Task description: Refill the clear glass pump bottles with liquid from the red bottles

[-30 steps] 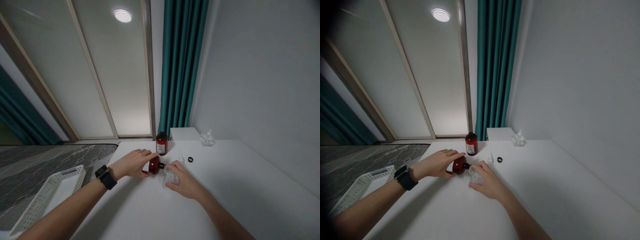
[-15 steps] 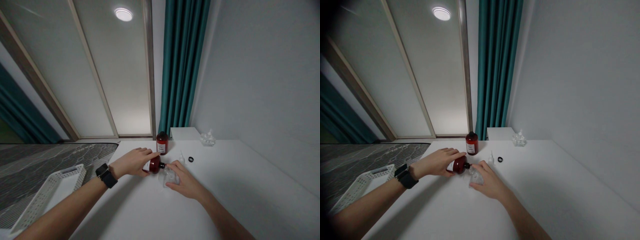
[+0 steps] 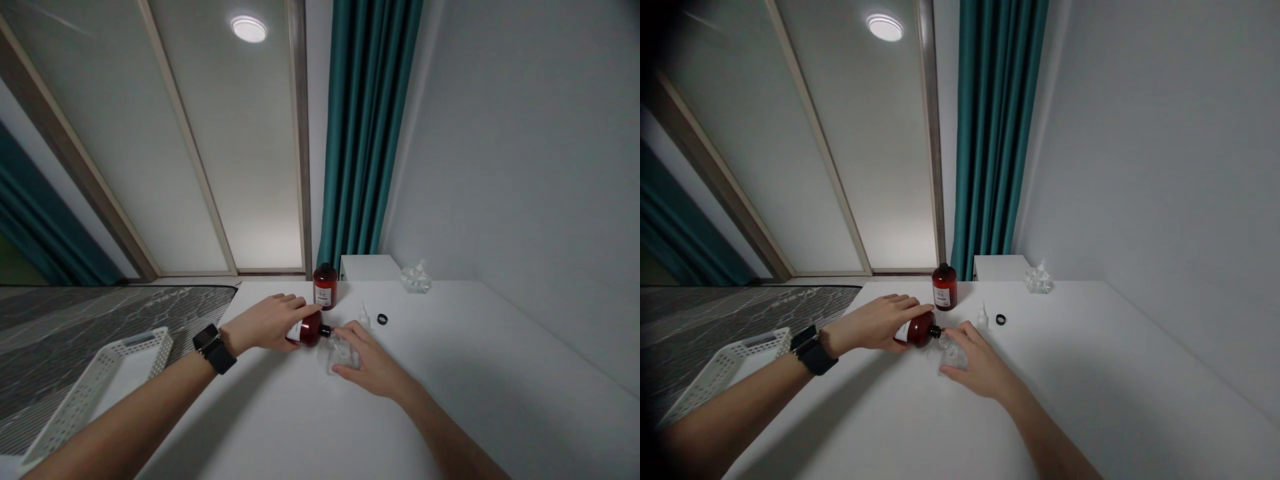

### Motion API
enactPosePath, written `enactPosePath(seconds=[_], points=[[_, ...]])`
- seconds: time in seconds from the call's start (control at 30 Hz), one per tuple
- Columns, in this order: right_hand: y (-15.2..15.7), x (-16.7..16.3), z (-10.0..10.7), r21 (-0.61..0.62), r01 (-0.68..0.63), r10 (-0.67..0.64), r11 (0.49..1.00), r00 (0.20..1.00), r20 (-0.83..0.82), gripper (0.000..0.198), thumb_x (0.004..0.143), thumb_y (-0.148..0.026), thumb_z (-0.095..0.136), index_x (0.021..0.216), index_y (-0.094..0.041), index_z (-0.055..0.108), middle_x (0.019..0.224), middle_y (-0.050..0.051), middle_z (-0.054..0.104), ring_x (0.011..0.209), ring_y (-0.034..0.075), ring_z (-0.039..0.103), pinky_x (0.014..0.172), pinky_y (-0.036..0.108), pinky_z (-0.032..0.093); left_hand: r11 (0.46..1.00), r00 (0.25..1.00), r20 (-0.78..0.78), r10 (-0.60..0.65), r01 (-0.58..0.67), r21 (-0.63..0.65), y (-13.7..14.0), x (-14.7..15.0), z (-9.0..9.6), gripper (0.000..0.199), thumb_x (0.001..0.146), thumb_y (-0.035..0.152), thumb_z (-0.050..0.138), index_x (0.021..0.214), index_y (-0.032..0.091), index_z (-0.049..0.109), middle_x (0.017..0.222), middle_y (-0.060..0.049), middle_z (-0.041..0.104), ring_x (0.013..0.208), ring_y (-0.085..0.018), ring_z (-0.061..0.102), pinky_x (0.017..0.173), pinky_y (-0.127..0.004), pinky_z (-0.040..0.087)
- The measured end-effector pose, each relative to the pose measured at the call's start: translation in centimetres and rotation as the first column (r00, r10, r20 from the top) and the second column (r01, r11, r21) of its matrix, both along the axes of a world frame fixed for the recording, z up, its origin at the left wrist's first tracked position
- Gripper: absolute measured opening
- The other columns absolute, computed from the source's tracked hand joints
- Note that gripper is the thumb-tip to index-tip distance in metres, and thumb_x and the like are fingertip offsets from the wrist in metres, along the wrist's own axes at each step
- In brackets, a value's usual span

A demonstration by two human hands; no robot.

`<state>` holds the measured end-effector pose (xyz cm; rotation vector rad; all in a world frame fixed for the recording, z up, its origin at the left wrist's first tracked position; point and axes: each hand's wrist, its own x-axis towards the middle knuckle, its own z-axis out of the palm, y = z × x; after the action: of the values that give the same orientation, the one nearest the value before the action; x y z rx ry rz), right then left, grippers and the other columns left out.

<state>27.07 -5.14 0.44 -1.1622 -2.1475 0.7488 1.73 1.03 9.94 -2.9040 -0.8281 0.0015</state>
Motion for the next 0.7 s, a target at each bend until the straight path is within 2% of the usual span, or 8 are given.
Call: enactPosePath(seconds=[0.7], points=[[-0.05,0.07,0.03,0.014,-0.005,0.006,1.000,1.000,-0.027,0.057,0.081,-0.022,0.071,0.134,-0.027,0.049,0.126,0.007,0.050,0.120,0.023,0.053,0.107,0.041,0.042,1.000,0.999,-0.032,-0.008,0.008,0.019,0.04,0.21,0.29,0.073,0.077,0.039,0.076,0.139,0.024,0.041,0.113,-0.009,0.066,0.094,-0.028,0.065,0.082,-0.037,0.048]])
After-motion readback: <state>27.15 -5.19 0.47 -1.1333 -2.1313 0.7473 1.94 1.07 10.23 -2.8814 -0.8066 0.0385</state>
